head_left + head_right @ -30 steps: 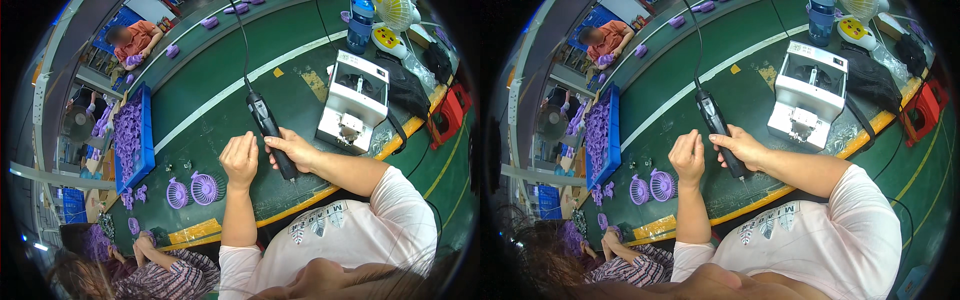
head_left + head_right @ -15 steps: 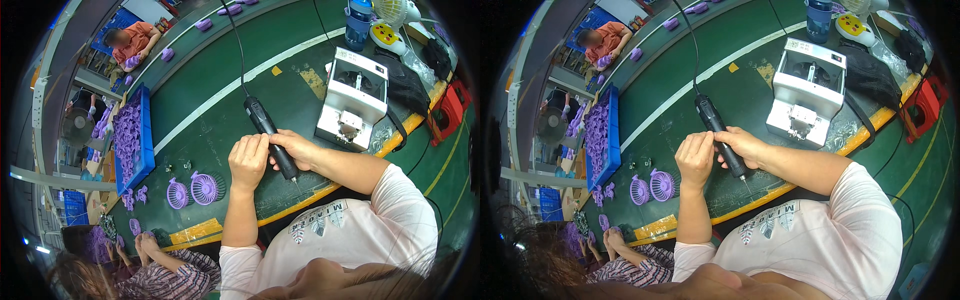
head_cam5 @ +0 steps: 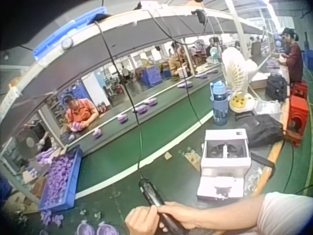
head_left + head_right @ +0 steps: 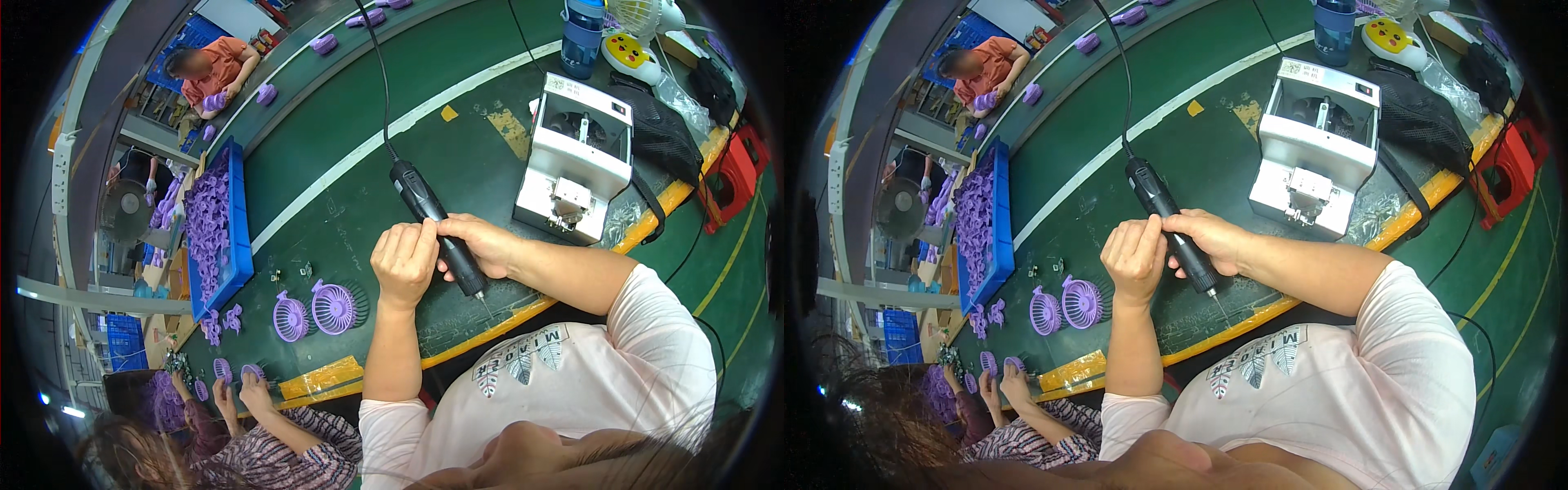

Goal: The person assembles handheld fan parts by fitting components into the fan casings, fastening screws with an electric screwdriver, and pushing the assembled units onto the conveyor belt.

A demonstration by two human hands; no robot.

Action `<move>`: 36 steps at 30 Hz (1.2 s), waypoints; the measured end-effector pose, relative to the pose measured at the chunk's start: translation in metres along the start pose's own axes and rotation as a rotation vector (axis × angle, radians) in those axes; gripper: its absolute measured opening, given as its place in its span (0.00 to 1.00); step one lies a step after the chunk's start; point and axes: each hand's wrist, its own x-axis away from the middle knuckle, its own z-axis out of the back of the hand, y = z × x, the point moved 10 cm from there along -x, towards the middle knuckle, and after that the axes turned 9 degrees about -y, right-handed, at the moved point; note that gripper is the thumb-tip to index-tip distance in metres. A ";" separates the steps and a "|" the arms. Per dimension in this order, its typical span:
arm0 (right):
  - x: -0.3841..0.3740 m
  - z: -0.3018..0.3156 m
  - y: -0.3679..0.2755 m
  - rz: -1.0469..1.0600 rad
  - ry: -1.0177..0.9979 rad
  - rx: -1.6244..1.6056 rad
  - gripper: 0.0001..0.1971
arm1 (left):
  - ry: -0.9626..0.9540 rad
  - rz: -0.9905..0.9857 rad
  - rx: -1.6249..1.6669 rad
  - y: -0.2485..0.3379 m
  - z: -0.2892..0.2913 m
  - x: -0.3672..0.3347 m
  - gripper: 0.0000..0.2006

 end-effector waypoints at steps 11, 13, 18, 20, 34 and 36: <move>0.001 -0.001 -0.015 0.155 0.036 0.161 0.19 | 0.214 0.345 0.133 -0.042 0.020 0.021 0.07; 0.003 -0.001 -0.021 0.190 0.055 0.204 0.20 | 0.209 0.452 0.222 -0.053 0.014 0.026 0.05; 0.007 -0.002 -0.029 0.248 0.065 0.281 0.18 | 0.100 0.415 0.232 -0.050 0.004 0.024 0.06; 0.006 -0.006 -0.031 0.267 0.046 0.299 0.18 | 0.186 0.363 0.284 -0.048 0.006 0.021 0.06; 0.013 -0.012 -0.035 0.313 0.040 0.317 0.19 | 0.190 0.663 1.378 -0.062 -0.042 0.035 0.06; 0.013 -0.012 -0.035 0.311 0.037 0.316 0.18 | 0.181 0.652 1.371 -0.061 -0.043 0.034 0.06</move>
